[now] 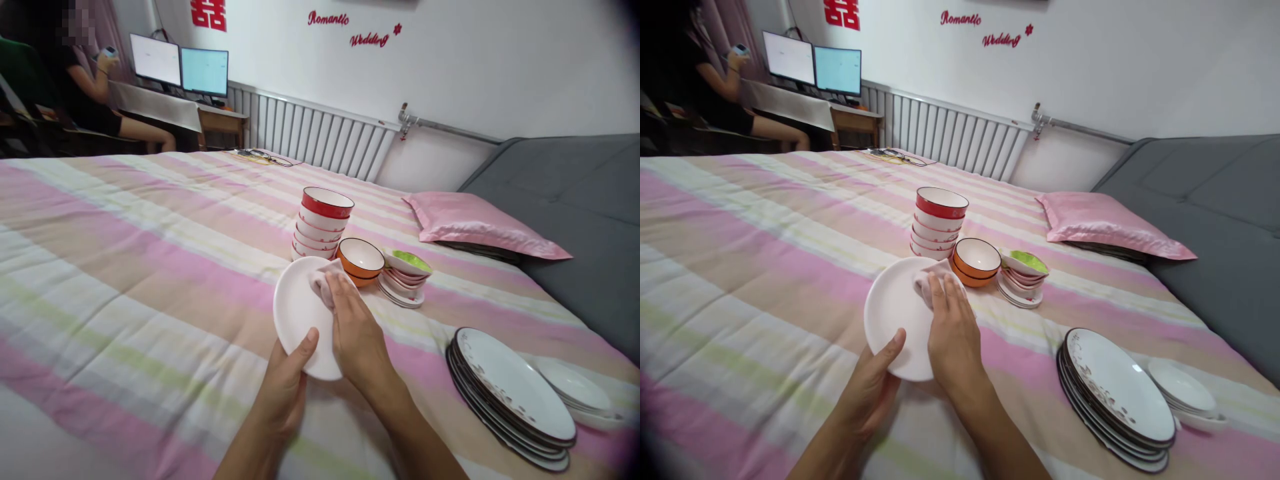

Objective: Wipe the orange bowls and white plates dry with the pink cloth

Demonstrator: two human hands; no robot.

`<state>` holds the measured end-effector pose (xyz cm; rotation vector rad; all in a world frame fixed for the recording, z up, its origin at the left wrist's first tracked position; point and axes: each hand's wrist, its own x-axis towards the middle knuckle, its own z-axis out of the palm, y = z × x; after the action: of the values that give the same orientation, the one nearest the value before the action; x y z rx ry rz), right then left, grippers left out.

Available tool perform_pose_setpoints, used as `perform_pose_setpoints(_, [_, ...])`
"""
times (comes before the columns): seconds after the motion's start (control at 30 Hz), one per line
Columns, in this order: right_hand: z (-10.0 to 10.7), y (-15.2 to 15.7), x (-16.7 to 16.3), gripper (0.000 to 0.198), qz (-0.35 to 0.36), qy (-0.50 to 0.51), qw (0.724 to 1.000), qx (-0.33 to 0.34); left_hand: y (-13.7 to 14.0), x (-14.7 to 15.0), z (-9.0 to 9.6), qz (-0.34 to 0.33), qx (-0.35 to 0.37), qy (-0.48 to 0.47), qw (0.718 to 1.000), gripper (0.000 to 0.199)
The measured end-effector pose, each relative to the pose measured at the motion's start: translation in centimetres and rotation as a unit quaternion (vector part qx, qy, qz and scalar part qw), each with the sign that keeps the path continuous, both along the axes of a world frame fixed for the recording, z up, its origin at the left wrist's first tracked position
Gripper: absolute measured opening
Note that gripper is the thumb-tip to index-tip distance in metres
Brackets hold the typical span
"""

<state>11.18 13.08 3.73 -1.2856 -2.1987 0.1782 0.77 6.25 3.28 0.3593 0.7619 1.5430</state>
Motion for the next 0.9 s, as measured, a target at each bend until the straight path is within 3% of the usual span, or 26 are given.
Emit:
perform_pose_setpoints(0.17, [-0.3, 0.5, 0.1, 0.061, -0.035, 0.033, 0.999, 0.005, -0.3, 0.8, 0.2, -0.029, -0.008, -0.011, 0.999, 0.072])
perform_pose_setpoints(0.43, [1.2, 0.3, 0.1, 0.051, 0.113, 0.06, 0.99, 0.058, -0.3, 0.6, 0.1, -0.072, -0.018, -0.034, 0.997, 0.072])
perform_pose_setpoints(0.67, [2.5, -0.6, 0.4, 0.028, 0.257, 0.098, 0.962, -0.01, -0.1, -0.1, -0.4, -0.044, 0.029, -0.035, 0.998, 0.07])
perform_pose_setpoints(0.8, [3.1, -1.0, 0.7, 0.018, 0.3, 0.089, 0.949, -0.046, 0.1, -0.6, -0.7, -0.025, 0.072, -0.036, 0.996, 0.072])
perform_pose_setpoints(0.9, [3.7, -1.4, 1.1, 0.014, 0.317, 0.059, 0.943, -0.075, 0.3, -0.8, -0.6, -0.005, 0.048, -0.063, 0.997, 0.069])
